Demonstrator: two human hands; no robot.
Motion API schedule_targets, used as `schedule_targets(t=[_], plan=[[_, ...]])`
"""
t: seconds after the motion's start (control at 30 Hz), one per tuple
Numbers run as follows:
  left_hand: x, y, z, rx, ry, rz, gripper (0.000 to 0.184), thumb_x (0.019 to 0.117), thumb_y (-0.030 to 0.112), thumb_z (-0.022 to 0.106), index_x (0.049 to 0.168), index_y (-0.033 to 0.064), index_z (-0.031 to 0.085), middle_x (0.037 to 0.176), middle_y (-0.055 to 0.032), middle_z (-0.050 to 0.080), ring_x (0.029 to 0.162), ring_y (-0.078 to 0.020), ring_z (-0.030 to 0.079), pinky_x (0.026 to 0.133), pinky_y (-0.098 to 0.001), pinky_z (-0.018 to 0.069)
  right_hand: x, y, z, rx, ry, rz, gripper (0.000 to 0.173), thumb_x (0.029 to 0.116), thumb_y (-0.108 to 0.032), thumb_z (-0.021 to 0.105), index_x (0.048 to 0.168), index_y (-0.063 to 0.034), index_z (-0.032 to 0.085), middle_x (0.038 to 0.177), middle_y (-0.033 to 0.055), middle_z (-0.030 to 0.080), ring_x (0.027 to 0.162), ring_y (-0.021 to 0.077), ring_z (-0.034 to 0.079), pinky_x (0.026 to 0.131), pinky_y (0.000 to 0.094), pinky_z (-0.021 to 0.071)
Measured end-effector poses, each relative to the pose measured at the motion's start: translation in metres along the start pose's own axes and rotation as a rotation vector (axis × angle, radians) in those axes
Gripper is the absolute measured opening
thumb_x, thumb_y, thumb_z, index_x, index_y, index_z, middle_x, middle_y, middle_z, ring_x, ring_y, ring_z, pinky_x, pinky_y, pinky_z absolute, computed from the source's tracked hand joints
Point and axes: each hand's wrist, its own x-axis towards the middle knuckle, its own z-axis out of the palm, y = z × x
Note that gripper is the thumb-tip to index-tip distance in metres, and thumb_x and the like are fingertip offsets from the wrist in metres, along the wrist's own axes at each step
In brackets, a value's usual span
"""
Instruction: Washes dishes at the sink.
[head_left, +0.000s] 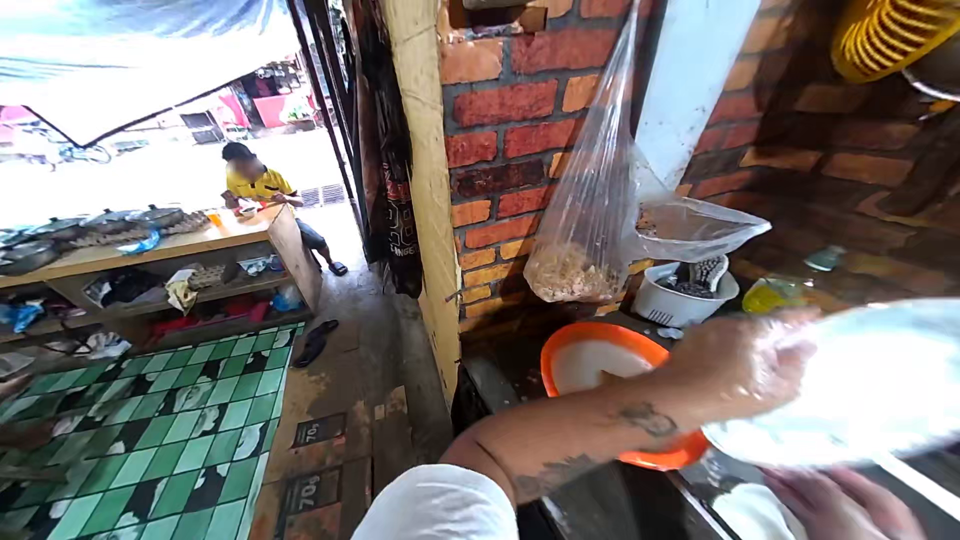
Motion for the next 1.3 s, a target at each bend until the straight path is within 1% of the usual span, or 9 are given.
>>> schedule_targets(t=[0.1, 0.23, 0.33, 0.47, 0.67, 0.8, 1.0, 1.17, 1.3], plan=[[0.023, 0.046, -0.080, 0.188, -0.224, -0.218, 0.038, 0.1063, 0.011, 0.051, 0.142, 0.0030, 0.059, 0.128, -0.0194, 0.069, 0.121, -0.0317, 0.065, 0.107, -0.0503, 0.0474, 0.060, 0.040, 0.064, -0.508, -0.272, -0.216, 0.049, 0.0901, -0.005, 0.068, 0.131, 0.0167, 0.052, 0.121, 0.0276, 0.066, 0.112, 0.0300, 0.067, 0.100, 0.0474, 0.0538], [0.028, 0.028, -0.103, 0.391, -0.343, -0.322, 0.039, 0.1071, 0.010, 0.049, 0.146, 0.0094, 0.057, 0.123, -0.0194, 0.070, 0.118, -0.0342, 0.065, 0.103, -0.0524, 0.0492, 0.117, 0.069, 0.124, -1.305, -0.730, 0.006, 0.074, 0.0946, -0.050, 0.069, 0.147, -0.0010, 0.052, 0.157, 0.0316, 0.038, 0.150, 0.0493, 0.027, 0.121, 0.0677, 0.0174], [0.015, 0.004, -0.106, 0.482, -0.363, -0.363, 0.041, 0.1035, 0.009, 0.053, 0.144, 0.0118, 0.059, 0.123, -0.0184, 0.070, 0.118, -0.0345, 0.065, 0.103, -0.0541, 0.0497, 0.119, 0.084, 0.132, -1.443, -0.752, 0.116, 0.069, 0.0950, -0.050, 0.068, 0.150, -0.0115, 0.052, 0.155, 0.0321, 0.041, 0.146, 0.0537, 0.032, 0.114, 0.0708, 0.0304], [0.005, -0.026, -0.098, 0.591, -0.383, -0.477, 0.038, 0.1056, 0.014, 0.052, 0.142, 0.0088, 0.060, 0.129, -0.0209, 0.067, 0.124, -0.0365, 0.062, 0.107, -0.0547, 0.0476, 0.105, 0.071, 0.118, -1.350, -0.736, 0.169, 0.087, 0.0857, -0.021, 0.081, 0.159, -0.0065, 0.036, 0.159, 0.0373, 0.028, 0.149, 0.0585, 0.022, 0.111, 0.0786, 0.0256], [0.008, -0.057, -0.076, 0.644, -0.320, -0.564, 0.039, 0.1040, 0.015, 0.056, 0.142, 0.0088, 0.059, 0.132, -0.0213, 0.066, 0.126, -0.0368, 0.061, 0.109, -0.0566, 0.0455, 0.109, 0.101, 0.086, -1.221, -0.649, 0.205, 0.074, 0.0870, -0.032, 0.077, 0.150, -0.0051, 0.049, 0.155, 0.0299, 0.040, 0.146, 0.0503, 0.032, 0.113, 0.0714, 0.0307], [0.007, -0.065, -0.063, 0.539, -0.288, -0.639, 0.039, 0.1075, 0.024, 0.053, 0.144, 0.0102, 0.057, 0.134, -0.0213, 0.064, 0.126, -0.0386, 0.060, 0.106, -0.0604, 0.0456, 0.112, 0.091, 0.069, -0.779, -0.273, 0.228, 0.051, 0.0977, -0.019, 0.065, 0.142, 0.0029, 0.053, 0.142, 0.0280, 0.054, 0.135, 0.0425, 0.051, 0.112, 0.0614, 0.0405], [0.006, -0.085, -0.025, 0.231, -0.184, -0.714, 0.038, 0.1101, 0.027, 0.048, 0.140, 0.0043, 0.058, 0.131, -0.0220, 0.064, 0.123, -0.0319, 0.062, 0.106, -0.0532, 0.0470, 0.085, 0.064, 0.112, -0.339, -0.008, -0.053, 0.069, 0.1086, -0.028, 0.046, 0.160, 0.0071, 0.017, 0.159, 0.0342, 0.034, 0.149, 0.0427, 0.035, 0.124, 0.0508, 0.0298], [-0.001, -0.064, -0.006, 0.233, -0.235, -0.680, 0.042, 0.1133, 0.025, 0.036, 0.133, -0.0036, 0.059, 0.126, -0.0250, 0.064, 0.121, -0.0315, 0.061, 0.106, -0.0490, 0.0452, 0.086, 0.032, 0.133, -0.452, 0.009, -0.124, 0.037, 0.1015, -0.011, 0.055, 0.137, -0.0029, 0.062, 0.149, 0.0316, 0.044, 0.135, 0.0430, 0.050, 0.111, 0.0492, 0.0458], [-0.013, -0.058, -0.008, 0.157, -0.177, -0.631, 0.040, 0.1127, 0.022, 0.039, 0.131, -0.0054, 0.061, 0.123, -0.0237, 0.066, 0.118, -0.0258, 0.063, 0.106, -0.0434, 0.0469, 0.125, 0.047, 0.108, -0.418, 0.252, -0.028, 0.029, 0.1002, -0.009, 0.058, 0.126, 0.0010, 0.064, 0.141, 0.0295, 0.051, 0.129, 0.0418, 0.055, 0.107, 0.0523, 0.0488]])
